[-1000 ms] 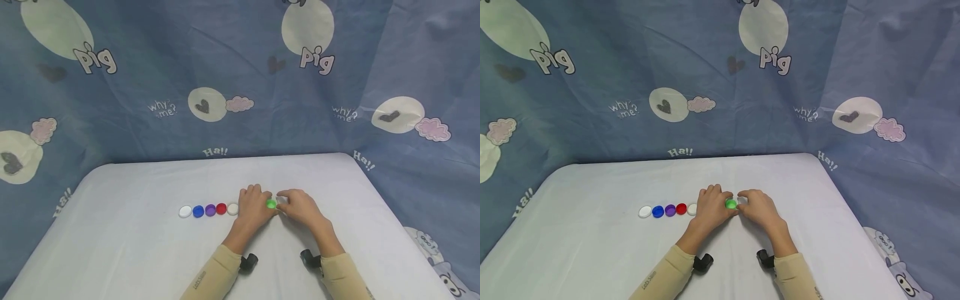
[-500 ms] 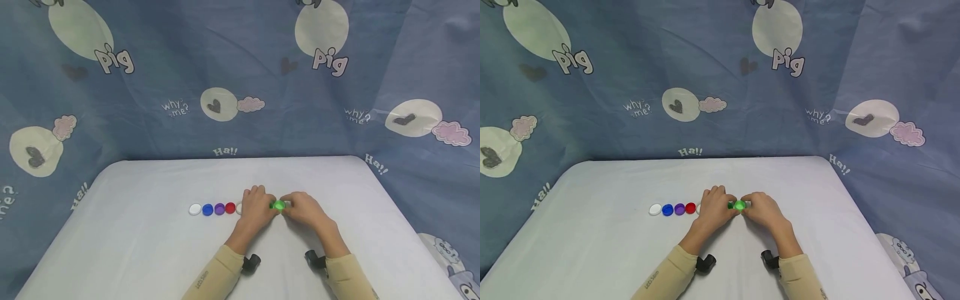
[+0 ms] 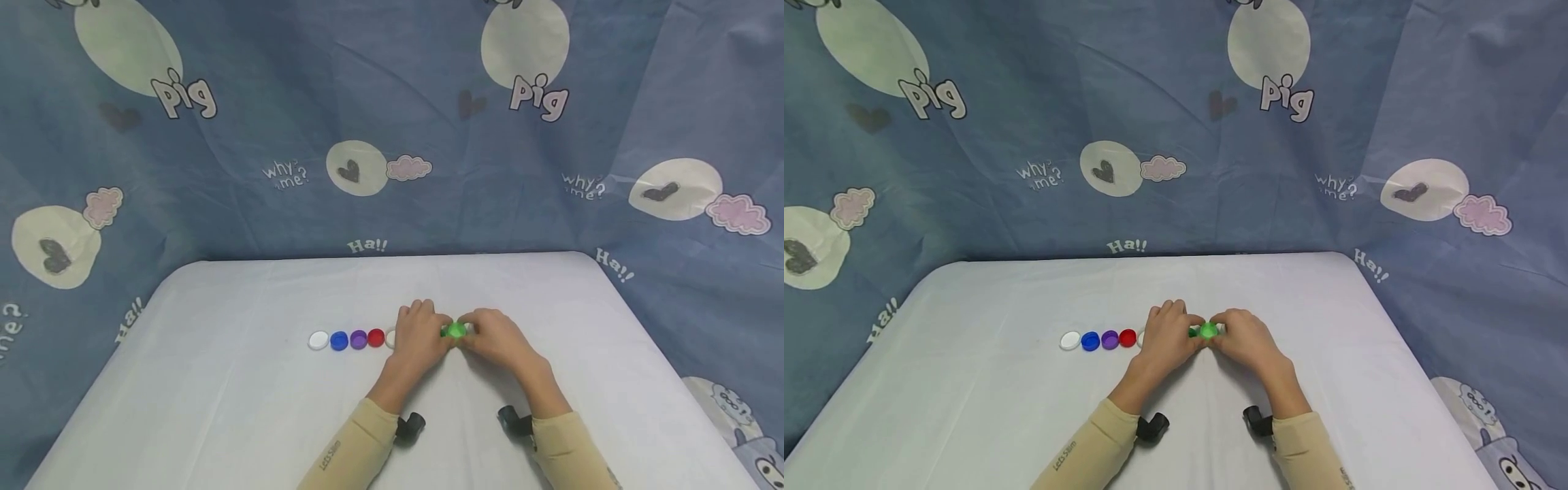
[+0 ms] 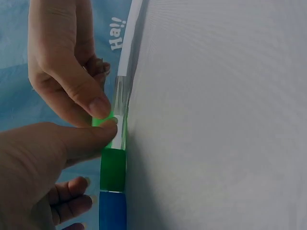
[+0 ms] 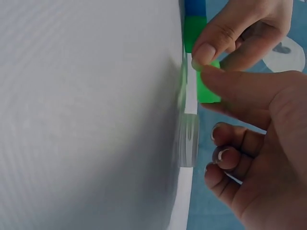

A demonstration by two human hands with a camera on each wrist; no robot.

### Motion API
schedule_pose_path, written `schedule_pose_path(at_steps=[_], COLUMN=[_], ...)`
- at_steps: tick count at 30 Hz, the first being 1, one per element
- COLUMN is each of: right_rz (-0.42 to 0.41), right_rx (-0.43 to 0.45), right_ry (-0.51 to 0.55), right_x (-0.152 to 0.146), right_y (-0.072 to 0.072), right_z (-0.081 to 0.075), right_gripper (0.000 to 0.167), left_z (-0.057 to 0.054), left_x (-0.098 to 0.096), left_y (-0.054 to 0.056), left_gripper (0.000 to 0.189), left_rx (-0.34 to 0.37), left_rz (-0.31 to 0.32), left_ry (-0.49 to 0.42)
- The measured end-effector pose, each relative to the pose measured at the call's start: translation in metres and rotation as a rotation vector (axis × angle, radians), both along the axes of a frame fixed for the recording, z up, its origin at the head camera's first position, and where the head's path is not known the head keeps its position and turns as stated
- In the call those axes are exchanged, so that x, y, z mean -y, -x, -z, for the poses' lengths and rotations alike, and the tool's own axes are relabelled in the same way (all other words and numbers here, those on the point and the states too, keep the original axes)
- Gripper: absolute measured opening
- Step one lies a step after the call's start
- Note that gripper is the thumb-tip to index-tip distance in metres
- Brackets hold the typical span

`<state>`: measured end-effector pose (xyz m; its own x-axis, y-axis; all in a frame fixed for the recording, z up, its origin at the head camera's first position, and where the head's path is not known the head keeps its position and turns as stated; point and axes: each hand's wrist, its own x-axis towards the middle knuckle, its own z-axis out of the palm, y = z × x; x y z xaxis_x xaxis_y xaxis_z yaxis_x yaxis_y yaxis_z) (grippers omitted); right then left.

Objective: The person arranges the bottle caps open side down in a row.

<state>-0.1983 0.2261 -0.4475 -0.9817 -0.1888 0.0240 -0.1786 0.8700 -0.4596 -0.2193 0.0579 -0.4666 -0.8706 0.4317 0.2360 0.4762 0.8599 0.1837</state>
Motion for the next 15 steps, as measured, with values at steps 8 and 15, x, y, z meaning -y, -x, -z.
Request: schedule_pose_path(at_steps=[8, 15], right_rz=[0.023, 0.045], right_rx=[0.014, 0.058], right_ry=[0.075, 0.112], right_x=[-0.0051, -0.0086], right_y=[-0.0014, -0.0011], right_z=[-0.0026, -0.0034], right_gripper=[0.029, 0.026], left_z=[-0.0043, -0.0071], left_x=[0.0014, 0.0022], left_y=[-0.0018, -0.0025], left_gripper=[0.029, 0.030], left_rx=[-0.048, -0.123], left_rz=[0.029, 0.046], left_ry=[-0.023, -0.022])
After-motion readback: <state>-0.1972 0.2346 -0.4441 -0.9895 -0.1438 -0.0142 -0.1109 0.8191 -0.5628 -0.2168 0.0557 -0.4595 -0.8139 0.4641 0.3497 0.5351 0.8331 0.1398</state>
